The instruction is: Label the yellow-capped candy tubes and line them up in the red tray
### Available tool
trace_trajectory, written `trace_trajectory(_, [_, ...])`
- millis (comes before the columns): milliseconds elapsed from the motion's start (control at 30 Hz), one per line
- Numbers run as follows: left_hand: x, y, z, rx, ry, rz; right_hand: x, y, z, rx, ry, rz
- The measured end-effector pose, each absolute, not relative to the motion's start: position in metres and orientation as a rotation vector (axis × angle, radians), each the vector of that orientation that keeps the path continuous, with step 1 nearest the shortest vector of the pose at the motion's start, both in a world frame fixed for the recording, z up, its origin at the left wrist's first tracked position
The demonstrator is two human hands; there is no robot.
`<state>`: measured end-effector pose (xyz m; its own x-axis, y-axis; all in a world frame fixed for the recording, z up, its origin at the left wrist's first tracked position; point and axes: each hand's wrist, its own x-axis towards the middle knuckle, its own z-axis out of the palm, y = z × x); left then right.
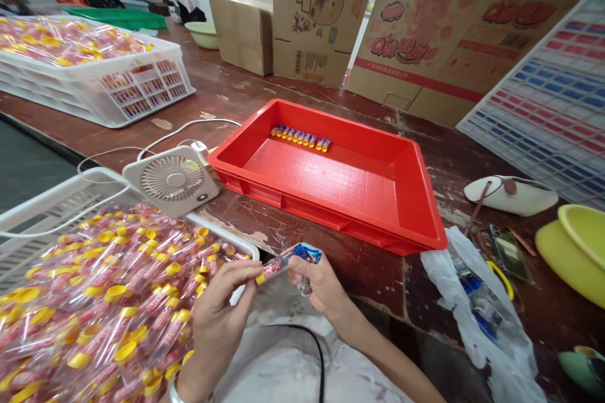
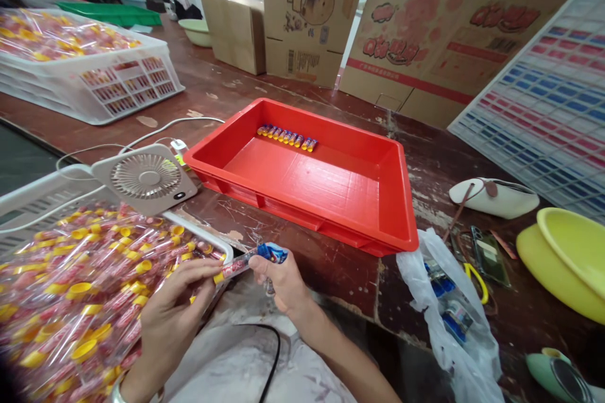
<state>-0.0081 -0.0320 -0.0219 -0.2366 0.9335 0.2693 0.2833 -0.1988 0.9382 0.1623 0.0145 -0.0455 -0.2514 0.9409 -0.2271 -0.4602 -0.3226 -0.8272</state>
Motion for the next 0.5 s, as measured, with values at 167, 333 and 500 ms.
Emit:
trace_trajectory(167, [-0.0110, -0.0262, -0.0307, 1.030, 1.302, 1.234, 0.1609, 0.0134, -0.0445, -0.889, -0.734, 1.769])
trace_trajectory(333, [-0.0112, -0.0248, -0.0314, 0.981, 1.317, 1.283, 0.1630, 0.0151, -0.0457, -0.882, -0.665, 1.684])
trace_trajectory(500, [-0.0127, -0.0254, -0.0242, 1.182, 1.314, 1.216, 0.1664, 0.0180, -0.0452, -0.921, -0.724, 1.663])
